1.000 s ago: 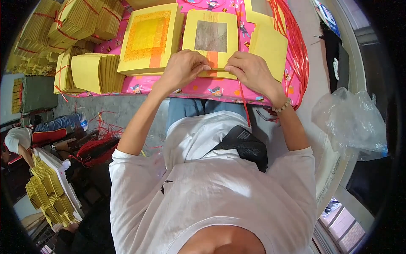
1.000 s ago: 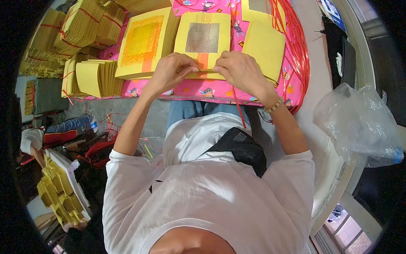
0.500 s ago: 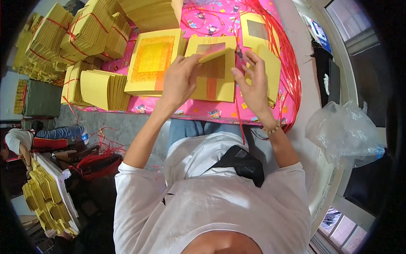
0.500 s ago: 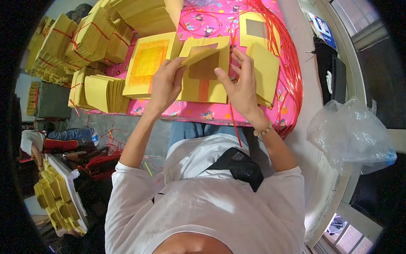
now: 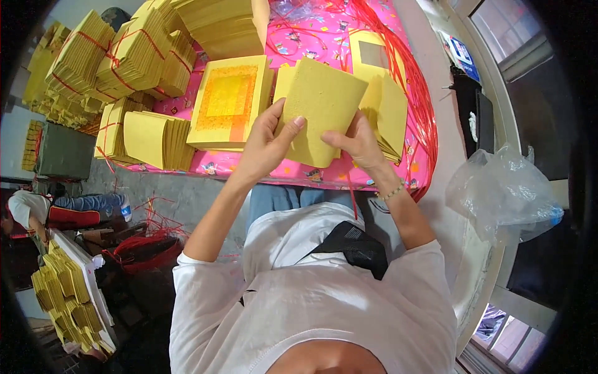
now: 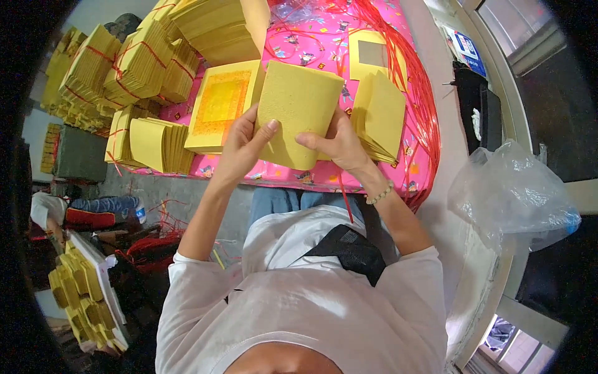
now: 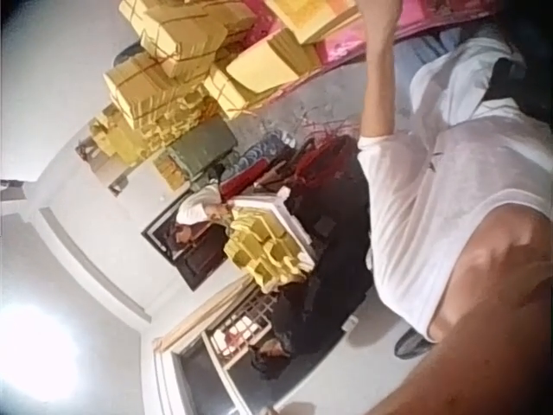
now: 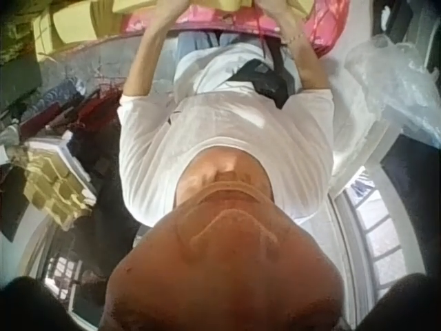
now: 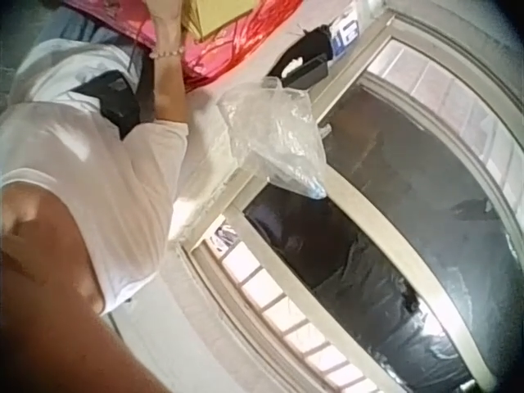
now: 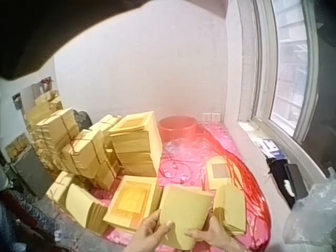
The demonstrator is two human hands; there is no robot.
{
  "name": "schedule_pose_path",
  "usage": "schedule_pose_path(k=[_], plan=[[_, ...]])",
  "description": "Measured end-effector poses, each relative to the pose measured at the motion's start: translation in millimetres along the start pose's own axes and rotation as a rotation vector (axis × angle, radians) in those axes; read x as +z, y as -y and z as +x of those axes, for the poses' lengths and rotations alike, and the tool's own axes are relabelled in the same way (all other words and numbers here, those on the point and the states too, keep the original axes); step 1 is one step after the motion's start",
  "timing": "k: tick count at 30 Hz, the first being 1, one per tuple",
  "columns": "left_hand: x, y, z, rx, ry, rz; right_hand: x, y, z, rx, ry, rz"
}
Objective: Organizing and stacking yellow joss paper on a table.
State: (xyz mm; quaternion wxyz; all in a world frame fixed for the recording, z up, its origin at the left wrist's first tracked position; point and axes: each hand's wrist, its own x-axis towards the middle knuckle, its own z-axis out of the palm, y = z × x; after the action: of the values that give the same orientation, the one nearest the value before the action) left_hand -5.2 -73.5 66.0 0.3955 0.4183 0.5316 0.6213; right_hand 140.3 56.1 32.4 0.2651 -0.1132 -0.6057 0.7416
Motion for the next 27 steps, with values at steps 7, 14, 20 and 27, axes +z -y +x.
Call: schedule_pose_path(k=[7, 14, 20, 27], plan=[[5, 25, 3, 0.288, -0.276, 0.459, 4, 1, -9, -0.047, -0.041, 0.011], [2, 21, 5, 0.093, -0.065, 0.076, 8, 6, -10, 0.026, -0.087, 0.065], [-1, 15, 13, -0.061, -0.036, -0.054, 12, 0, -6, 0.106, -0.205, 0.112], [-7, 14, 20, -0.322, 0.027, -0.107, 9, 0, -2, 0.221, -0.171, 0.172]])
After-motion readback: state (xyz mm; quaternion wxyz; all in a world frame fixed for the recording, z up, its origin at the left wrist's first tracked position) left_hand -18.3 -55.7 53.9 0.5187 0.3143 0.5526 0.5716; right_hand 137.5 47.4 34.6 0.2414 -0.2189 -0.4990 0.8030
